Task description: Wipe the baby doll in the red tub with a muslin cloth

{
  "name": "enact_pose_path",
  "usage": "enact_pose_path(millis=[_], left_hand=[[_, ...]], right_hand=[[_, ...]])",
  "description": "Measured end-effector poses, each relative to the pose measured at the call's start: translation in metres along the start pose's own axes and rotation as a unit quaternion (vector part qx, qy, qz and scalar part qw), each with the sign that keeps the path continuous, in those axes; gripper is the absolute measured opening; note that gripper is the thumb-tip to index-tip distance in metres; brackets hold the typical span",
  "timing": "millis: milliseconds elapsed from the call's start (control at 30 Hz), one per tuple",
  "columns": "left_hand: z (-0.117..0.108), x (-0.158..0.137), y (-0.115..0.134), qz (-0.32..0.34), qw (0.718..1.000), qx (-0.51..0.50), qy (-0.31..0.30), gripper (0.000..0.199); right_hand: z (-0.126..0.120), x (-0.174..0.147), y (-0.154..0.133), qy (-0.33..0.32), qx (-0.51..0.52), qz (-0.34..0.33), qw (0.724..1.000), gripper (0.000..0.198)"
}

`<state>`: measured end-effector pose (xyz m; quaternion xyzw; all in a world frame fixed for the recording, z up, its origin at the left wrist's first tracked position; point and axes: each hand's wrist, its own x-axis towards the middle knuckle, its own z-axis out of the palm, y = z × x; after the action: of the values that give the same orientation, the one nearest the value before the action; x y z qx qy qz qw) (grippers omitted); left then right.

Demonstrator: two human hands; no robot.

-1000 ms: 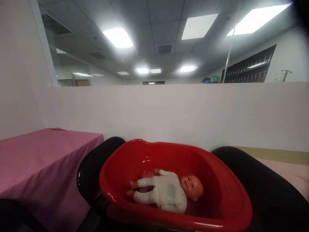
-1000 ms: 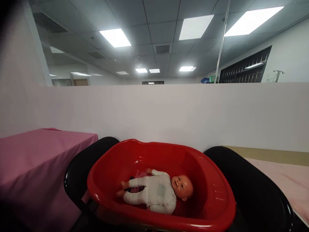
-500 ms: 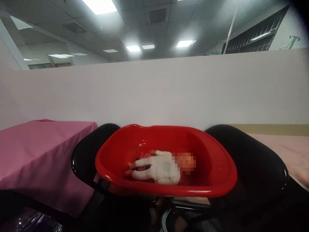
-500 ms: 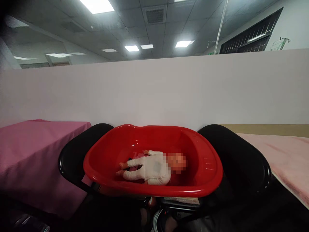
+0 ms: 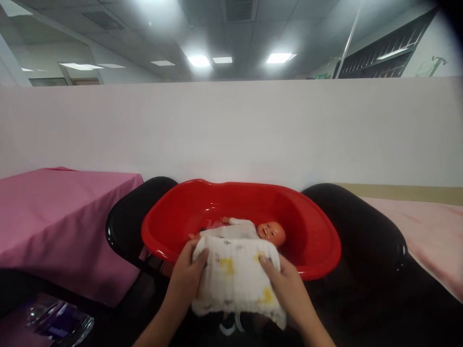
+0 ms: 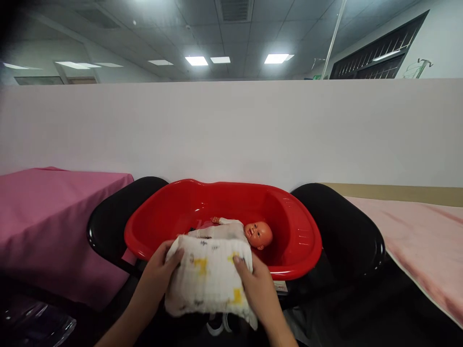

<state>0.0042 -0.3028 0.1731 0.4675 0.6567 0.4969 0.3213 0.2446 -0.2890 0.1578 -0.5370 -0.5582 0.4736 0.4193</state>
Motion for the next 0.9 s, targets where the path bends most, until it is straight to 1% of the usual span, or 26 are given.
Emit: enact_pose_path(millis=[33,67,100,133,167,200,233,267,300,333,367,400,467,500,533,600,667,700,800,900], left_hand=[[0.002,0.013,0.005,-0.002,0.999,0.011,-0.034,0.040],[0.005,0.025,0.007,0.004,0.998,0.044,-0.052,0.044],[0.009,0.033,0.005,0.031,0.993,0.101,-0.050,0.051],[0.014,0.038,0.000,0.078,0.984,0.157,-0.037,0.056],[0.018,0.040,-0.005,0.131,0.968,0.207,-0.047,0.056],[0.023,0.039,-0.012,0.183,0.948,0.247,-0.078,0.055],[0.027,0.037,-0.017,0.226,0.925,0.275,-0.133,0.054],[0.031,0.034,-0.022,0.253,0.898,0.298,-0.202,0.054],[0.034,0.031,-0.025,0.268,0.870,0.321,-0.261,0.056],[0.036,0.029,-0.027,0.274,0.846,0.347,-0.298,0.056],[0.038,0.028,-0.027,0.277,0.826,0.376,-0.315,0.053],[0.039,0.029,-0.028,0.281,0.812,0.402,-0.316,0.045],[0.040,0.034,-0.028,0.295,0.793,0.433,-0.311,0.028],[0.040,0.037,-0.028,0.304,0.785,0.438,-0.316,0.024],[0.039,0.040,-0.028,0.313,0.778,0.438,-0.324,0.023],[0.038,0.044,-0.029,0.333,0.769,0.429,-0.338,0.025],[0.035,0.045,-0.030,0.346,0.764,0.419,-0.348,0.025],[0.034,0.045,-0.031,0.349,0.763,0.415,-0.351,0.025],[0.028,0.045,-0.031,0.351,0.769,0.392,-0.362,0.029],[0.020,0.049,-0.031,0.338,0.784,0.347,-0.388,0.047]], right_hand=[[-0.002,0.015,-0.008,0.006,-0.062,-0.023,0.998,0.055],[-0.002,0.027,-0.012,0.031,-0.145,-0.041,0.988,0.055],[-0.002,0.036,-0.012,0.068,-0.228,-0.068,0.969,0.058],[-0.001,0.042,-0.008,0.097,-0.293,-0.110,0.945,0.061],[0.000,0.044,-0.003,0.109,-0.343,-0.157,0.919,0.064],[0.002,0.043,0.004,0.101,-0.380,-0.208,0.896,0.066],[0.004,0.040,0.011,0.076,-0.406,-0.254,0.875,0.065],[0.007,0.037,0.016,0.046,-0.428,-0.287,0.856,0.064],[0.009,0.033,0.021,0.017,-0.450,-0.305,0.839,0.061],[0.012,0.029,0.024,-0.005,-0.471,-0.310,0.826,0.056],[0.015,0.026,0.027,-0.020,-0.491,-0.307,0.815,0.049],[0.018,0.024,0.029,-0.026,-0.508,-0.300,0.807,0.041],[0.025,0.020,0.036,-0.013,-0.530,-0.300,0.793,0.031],[0.028,0.017,0.041,0.011,-0.535,-0.313,0.784,0.031],[0.032,0.015,0.046,0.041,-0.538,-0.332,0.774,0.035],[0.039,0.008,0.057,0.095,-0.539,-0.368,0.752,0.048],[0.045,0.002,0.066,0.114,-0.542,-0.381,0.740,0.058],[0.047,-0.001,0.069,0.115,-0.544,-0.379,0.740,0.061],[0.053,-0.010,0.073,0.122,-0.536,-0.355,0.757,0.064],[0.054,-0.019,0.070,0.111,-0.518,-0.337,0.778,0.058]])
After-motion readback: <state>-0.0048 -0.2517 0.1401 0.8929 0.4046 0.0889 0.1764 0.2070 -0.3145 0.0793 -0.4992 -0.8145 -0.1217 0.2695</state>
